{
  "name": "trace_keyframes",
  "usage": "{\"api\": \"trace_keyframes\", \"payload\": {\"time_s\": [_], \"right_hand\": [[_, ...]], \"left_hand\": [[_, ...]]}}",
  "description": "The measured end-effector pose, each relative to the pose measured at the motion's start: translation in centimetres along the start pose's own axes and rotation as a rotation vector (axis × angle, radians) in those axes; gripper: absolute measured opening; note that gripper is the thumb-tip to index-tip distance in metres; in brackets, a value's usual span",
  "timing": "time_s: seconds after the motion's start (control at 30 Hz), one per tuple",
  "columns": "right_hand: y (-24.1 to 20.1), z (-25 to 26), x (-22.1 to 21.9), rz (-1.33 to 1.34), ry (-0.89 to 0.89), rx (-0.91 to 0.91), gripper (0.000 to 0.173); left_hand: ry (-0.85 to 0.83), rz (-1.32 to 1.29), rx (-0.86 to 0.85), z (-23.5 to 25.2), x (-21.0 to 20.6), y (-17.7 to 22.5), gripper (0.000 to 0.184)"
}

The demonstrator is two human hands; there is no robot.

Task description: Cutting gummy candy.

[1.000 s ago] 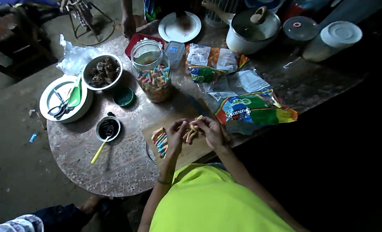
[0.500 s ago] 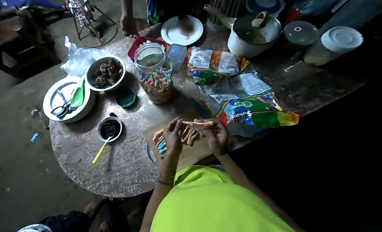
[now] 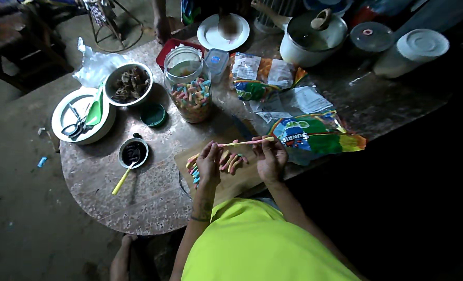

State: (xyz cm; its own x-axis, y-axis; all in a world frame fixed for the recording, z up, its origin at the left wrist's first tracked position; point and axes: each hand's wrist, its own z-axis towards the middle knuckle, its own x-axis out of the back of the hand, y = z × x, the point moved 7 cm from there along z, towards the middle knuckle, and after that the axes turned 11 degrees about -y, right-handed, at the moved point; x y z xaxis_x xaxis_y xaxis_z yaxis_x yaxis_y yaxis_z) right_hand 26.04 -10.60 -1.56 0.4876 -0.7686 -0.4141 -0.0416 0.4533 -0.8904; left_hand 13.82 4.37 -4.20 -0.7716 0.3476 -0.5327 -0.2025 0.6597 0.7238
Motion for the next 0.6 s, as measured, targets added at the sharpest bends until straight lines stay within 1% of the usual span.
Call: {"api": "trace_keyframes", "payload": {"time_s": [0.17,0.6], "right_hand": [[0.5,0.4,1.0,0.039,0.110,-0.037,0.019],[0.7,0.1,0.9,0.040,0.223,-0.074,0.016]], "left_hand": [[0.008,-0.007,-0.009,0.1,0.2,-0.2,0.018],[0.091,-0.033,-0.048,0.4,1.6,-0.2,0.019]]}}
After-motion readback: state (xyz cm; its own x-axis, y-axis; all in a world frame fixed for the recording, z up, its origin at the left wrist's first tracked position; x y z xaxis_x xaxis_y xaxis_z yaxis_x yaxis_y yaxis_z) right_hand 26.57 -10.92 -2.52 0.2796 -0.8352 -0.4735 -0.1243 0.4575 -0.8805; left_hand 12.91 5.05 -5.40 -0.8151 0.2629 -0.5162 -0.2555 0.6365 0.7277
